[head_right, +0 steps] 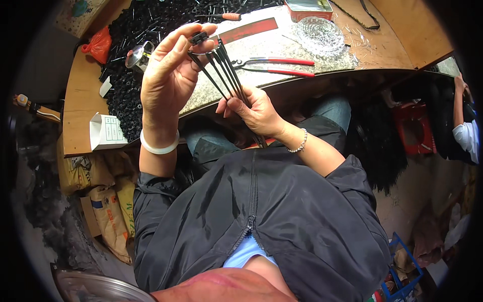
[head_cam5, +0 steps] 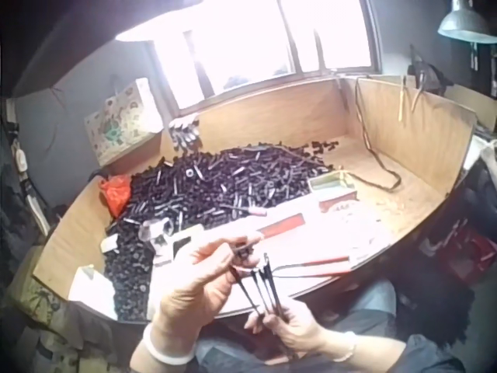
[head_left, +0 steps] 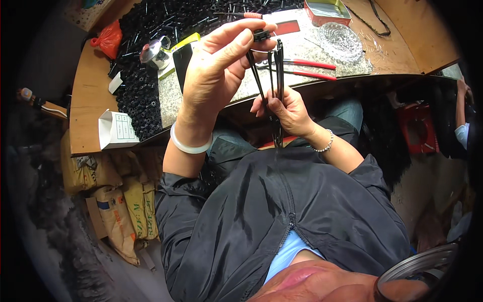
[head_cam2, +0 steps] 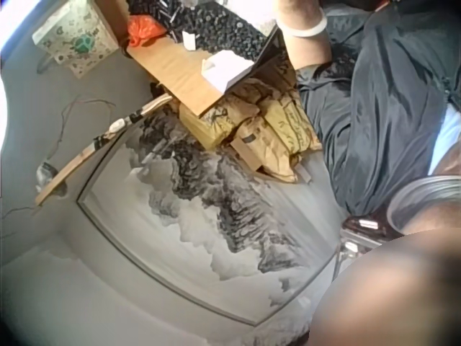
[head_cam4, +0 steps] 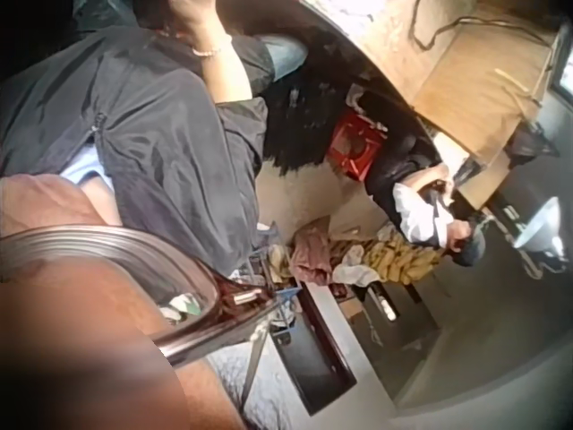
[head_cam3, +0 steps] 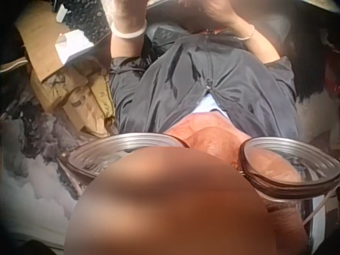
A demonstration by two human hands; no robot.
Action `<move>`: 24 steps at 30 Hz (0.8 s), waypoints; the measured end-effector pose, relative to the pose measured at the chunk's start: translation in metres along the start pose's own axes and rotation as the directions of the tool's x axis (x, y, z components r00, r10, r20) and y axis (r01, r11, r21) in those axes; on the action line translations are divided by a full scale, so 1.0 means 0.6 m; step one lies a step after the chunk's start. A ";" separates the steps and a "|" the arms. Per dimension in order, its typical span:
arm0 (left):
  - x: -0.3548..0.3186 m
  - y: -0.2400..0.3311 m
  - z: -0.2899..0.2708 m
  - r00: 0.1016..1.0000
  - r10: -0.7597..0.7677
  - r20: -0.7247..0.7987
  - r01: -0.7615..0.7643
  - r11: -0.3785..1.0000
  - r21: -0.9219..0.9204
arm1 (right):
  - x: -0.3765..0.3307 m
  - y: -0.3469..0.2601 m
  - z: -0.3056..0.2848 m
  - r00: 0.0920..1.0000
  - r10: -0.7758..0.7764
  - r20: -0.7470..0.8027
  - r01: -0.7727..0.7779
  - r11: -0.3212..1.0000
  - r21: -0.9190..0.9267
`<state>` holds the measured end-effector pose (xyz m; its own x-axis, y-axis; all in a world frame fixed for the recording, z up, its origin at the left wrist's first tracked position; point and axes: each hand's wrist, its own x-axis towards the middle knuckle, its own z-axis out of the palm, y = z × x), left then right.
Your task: Assembling black rods into a central hub and securing them using pliers.
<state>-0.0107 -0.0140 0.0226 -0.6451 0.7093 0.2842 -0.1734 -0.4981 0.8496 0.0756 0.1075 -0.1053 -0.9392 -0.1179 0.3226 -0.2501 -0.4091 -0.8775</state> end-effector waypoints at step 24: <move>-0.002 0.002 0.002 0.999 0.042 -0.008 -0.041 0.996 0.077 | 0.001 0.001 0.004 1.000 0.011 -0.001 -0.011 1.000 0.029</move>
<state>-0.0090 -0.0147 0.0238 -0.6577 0.6840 0.3157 -0.0895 -0.4871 0.8688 0.0752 0.1049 -0.1049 -0.9422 -0.1217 0.3122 -0.2324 -0.4340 -0.8704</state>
